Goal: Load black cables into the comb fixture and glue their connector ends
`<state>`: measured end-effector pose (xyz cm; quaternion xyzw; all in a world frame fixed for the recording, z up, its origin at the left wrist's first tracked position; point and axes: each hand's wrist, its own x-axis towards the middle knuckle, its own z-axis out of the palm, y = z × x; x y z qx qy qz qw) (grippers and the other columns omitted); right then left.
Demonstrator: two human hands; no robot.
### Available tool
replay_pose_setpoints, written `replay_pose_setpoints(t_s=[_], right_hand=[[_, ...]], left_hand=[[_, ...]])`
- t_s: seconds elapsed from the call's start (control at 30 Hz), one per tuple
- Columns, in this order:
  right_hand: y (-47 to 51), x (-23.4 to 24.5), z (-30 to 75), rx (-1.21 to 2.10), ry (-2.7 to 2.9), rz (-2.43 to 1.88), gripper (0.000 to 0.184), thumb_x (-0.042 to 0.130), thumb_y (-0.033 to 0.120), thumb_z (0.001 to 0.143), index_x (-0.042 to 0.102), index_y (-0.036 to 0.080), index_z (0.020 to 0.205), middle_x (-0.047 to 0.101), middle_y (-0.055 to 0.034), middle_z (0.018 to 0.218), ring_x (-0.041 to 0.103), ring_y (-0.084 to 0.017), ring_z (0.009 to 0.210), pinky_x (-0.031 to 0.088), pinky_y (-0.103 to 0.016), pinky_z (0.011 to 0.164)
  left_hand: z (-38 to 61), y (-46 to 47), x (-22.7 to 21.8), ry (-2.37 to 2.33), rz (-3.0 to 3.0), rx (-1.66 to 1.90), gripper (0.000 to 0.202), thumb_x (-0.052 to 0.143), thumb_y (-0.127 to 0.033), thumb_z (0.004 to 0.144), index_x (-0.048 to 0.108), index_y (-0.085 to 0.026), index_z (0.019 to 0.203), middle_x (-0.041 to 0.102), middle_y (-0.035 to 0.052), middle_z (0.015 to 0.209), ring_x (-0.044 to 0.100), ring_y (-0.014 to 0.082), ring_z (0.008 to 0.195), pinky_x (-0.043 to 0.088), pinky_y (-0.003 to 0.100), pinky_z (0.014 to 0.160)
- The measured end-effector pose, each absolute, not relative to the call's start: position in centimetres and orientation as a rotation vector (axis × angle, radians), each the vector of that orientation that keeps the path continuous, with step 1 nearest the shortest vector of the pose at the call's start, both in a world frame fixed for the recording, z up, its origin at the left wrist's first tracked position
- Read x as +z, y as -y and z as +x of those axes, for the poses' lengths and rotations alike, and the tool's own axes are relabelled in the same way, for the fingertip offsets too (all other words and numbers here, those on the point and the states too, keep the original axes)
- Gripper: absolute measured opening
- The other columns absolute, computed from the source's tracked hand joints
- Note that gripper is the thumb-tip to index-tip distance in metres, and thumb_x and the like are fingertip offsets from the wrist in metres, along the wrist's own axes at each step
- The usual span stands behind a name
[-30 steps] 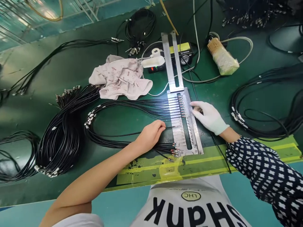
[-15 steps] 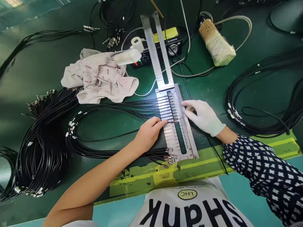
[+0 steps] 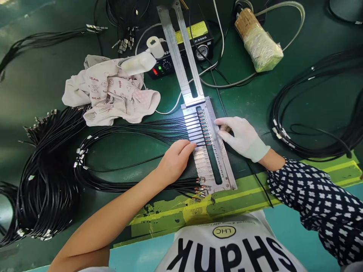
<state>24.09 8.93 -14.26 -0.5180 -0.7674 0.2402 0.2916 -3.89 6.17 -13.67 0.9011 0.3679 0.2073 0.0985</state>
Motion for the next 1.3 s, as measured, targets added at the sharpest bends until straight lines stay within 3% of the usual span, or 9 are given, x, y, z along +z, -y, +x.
replay_pose_setpoints(t_s=[0.13,0.43,0.63,0.77,0.97,1.17,1.3], right_hand=[[-9.0,-14.2,24.1,0.65,2.039,-1.379,0.026,0.061,0.023,0.097,0.068,0.022,0.122,0.074,-0.001,0.096,0.066,-0.025,0.095,0.044,-0.04,0.09],[-9.0,-14.2,24.1,0.678,2.036,-1.369,0.026,0.061,0.023,0.097,0.068,0.021,0.122,0.074,-0.0014,0.097,0.066,-0.025,0.094,0.044,-0.04,0.089],[-9.1,-14.1,24.3,0.696,2.033,-1.348,0.026,0.061,0.023,0.097,0.068,0.02,0.122,0.074,-0.0017,0.095,0.065,-0.025,0.093,0.044,-0.04,0.088],[-9.1,-14.2,24.3,0.694,2.031,-1.345,0.025,0.062,0.025,0.097,0.069,0.021,0.121,0.074,-0.0013,0.093,0.065,-0.025,0.091,0.044,-0.039,0.087],[-8.8,-14.3,24.3,0.651,2.025,-1.35,0.027,0.061,0.026,0.096,0.069,0.021,0.122,0.075,-0.0026,0.097,0.066,-0.025,0.094,0.046,-0.04,0.09],[-8.6,-14.1,24.3,0.661,2.035,-1.38,0.028,0.06,0.027,0.095,0.07,0.022,0.121,0.075,-0.003,0.095,0.066,-0.026,0.092,0.048,-0.041,0.09],[-8.6,-14.0,24.3,0.661,2.039,-1.389,0.029,0.059,0.028,0.095,0.07,0.023,0.121,0.075,-0.003,0.095,0.066,-0.027,0.092,0.048,-0.042,0.09]], left_hand=[[-3.8,-5.6,-13.5,-1.095,2.748,0.616,0.026,0.046,-0.018,0.103,0.06,-0.018,0.125,0.066,0.009,0.105,0.062,0.0185,0.096,0.053,0.03,0.084],[-3.5,-6.0,-14.1,-1.075,2.521,0.675,0.024,0.05,-0.012,0.101,0.059,-0.021,0.122,0.066,0.0053,0.104,0.062,0.0139,0.099,0.053,0.025,0.088],[-4.8,-5.2,-13.7,-1.179,2.806,0.594,0.036,0.053,-0.011,0.098,0.063,-0.025,0.13,0.065,0.0093,0.109,0.058,0.0211,0.101,0.045,0.036,0.084],[-4.6,-5.3,-12.7,-1.125,2.876,0.489,0.034,0.055,-0.012,0.097,0.065,-0.021,0.127,0.065,0.0084,0.099,0.055,0.0196,0.089,0.036,0.034,0.073],[-1.4,-6.7,-12.8,-0.979,3.002,0.431,0.036,0.047,-0.016,0.101,0.063,-0.025,0.132,0.067,0.0059,0.099,0.054,0.019,0.089,0.035,0.037,0.08],[-0.5,-5.8,-12.7,-1.206,2.733,0.398,0.037,0.042,-0.021,0.104,0.066,-0.026,0.131,0.063,0.0081,0.1,0.053,0.0214,0.092,0.034,0.036,0.075],[-3.5,-3.6,-10.3,-1.193,2.46,0.335,0.031,0.04,-0.024,0.106,0.063,-0.019,0.126,0.067,0.0086,0.108,0.058,0.0205,0.099,0.041,0.037,0.084]])
